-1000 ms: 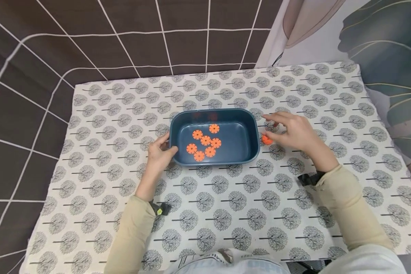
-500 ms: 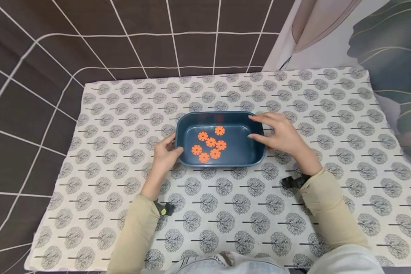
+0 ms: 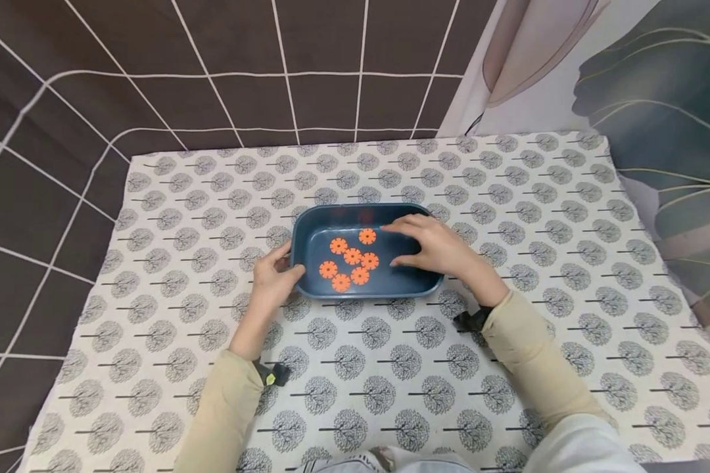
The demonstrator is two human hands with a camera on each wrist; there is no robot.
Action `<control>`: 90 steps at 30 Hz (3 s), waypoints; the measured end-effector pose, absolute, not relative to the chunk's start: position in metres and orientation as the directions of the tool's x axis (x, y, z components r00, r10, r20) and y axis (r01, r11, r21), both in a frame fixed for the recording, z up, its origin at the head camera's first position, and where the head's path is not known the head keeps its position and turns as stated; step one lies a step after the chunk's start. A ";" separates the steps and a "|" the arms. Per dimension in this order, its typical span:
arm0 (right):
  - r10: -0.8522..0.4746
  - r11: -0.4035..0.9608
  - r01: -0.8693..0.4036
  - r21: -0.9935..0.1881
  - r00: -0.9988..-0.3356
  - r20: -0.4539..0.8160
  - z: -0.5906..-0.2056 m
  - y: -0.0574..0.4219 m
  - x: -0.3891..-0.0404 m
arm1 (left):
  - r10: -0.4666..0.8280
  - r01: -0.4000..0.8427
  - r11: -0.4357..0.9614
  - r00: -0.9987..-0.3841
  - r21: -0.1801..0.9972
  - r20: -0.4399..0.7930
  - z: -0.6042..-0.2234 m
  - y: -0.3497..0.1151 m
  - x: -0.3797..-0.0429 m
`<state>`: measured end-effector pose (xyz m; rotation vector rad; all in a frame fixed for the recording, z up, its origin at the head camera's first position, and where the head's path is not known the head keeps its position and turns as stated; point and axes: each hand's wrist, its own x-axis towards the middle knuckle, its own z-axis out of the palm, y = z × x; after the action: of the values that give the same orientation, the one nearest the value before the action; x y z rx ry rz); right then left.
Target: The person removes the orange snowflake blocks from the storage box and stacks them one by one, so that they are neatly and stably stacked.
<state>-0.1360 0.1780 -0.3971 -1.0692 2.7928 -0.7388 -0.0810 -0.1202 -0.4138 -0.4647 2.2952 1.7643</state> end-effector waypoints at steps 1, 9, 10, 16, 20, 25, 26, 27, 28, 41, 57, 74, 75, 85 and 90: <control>-0.651 0.645 -0.617 -0.451 -0.753 0.098 -0.398 0.174 -0.136 | -0.122 -0.377 0.236 -0.926 0.896 -0.357 -0.413 -0.121 -0.081; -0.684 0.653 -0.648 -0.392 -0.727 0.063 -0.399 0.157 -0.137 | -0.130 -0.402 0.221 -0.915 0.888 -0.382 -0.411 -0.120 -0.081; -0.687 0.653 -0.650 -0.388 -0.724 0.057 -0.399 0.156 -0.137 | -0.132 -0.402 0.221 -0.915 0.889 -0.382 -0.412 -0.120 -0.081; -0.695 0.679 -0.647 -0.348 -0.719 -0.020 -0.404 0.143 -0.136 | -0.137 -0.387 0.246 -0.922 0.889 -0.363 -0.414 -0.121 -0.081; -0.700 0.685 -0.648 -0.331 -0.712 -0.054 -0.408 0.136 -0.134 | -0.137 -0.383 0.250 -0.923 0.889 -0.360 -0.413 -0.122 -0.081; -0.676 0.706 -0.628 -0.328 -0.735 -0.049 -0.411 0.132 -0.131 | -0.129 -0.396 0.237 -0.918 0.887 -0.375 -0.412 -0.119 -0.081; -0.671 0.708 -0.623 -0.331 -0.740 -0.043 -0.412 0.132 -0.131 | -0.127 -0.397 0.235 -0.917 0.887 -0.377 -0.413 -0.119 -0.081; -0.667 0.709 -0.619 -0.338 -0.744 -0.036 -0.412 0.132 -0.130 | -0.126 -0.400 0.232 -0.916 0.887 -0.380 -0.413 -0.119 -0.081; -0.666 0.708 -0.617 -0.344 -0.746 -0.031 -0.412 0.132 -0.130 | -0.125 -0.402 0.231 -0.915 0.886 -0.383 -0.413 -0.118 -0.081; -0.565 0.759 -0.360 -0.543 -0.778 -0.274 -0.421 0.126 -0.144 | -0.123 -0.377 0.230 -0.926 0.897 -0.358 -0.416 -0.122 -0.083; -0.599 0.696 -0.421 -0.582 -0.787 -0.148 -0.419 0.124 -0.142 | -0.137 -0.386 0.216 -0.922 0.897 -0.363 -0.413 -0.124 -0.083; -0.630 0.687 -0.512 -0.516 -0.773 -0.073 -0.415 0.135 -0.140 | -0.136 -0.377 0.216 -0.925 0.901 -0.355 -0.414 -0.118 -0.082; -0.622 0.691 -0.506 -0.516 -0.780 -0.068 -0.413 0.137 -0.140 | -0.135 -0.378 0.216 -0.925 0.900 -0.356 -0.414 -0.117 -0.082; -0.570 0.669 -0.512 -0.539 -0.819 0.069 -0.389 0.162 -0.141 | -0.139 -0.365 0.241 -0.930 0.899 -0.340 -0.415 -0.118 -0.083; -0.542 0.683 -0.517 -0.515 -0.832 0.118 -0.384 0.181 -0.136 | -0.142 -0.369 0.254 -0.928 0.894 -0.343 -0.416 -0.118 -0.083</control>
<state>-0.1362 0.1807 -0.3837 -0.8943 2.8414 -0.8489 -0.0833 -0.1183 -0.4156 -0.4820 2.3277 1.7443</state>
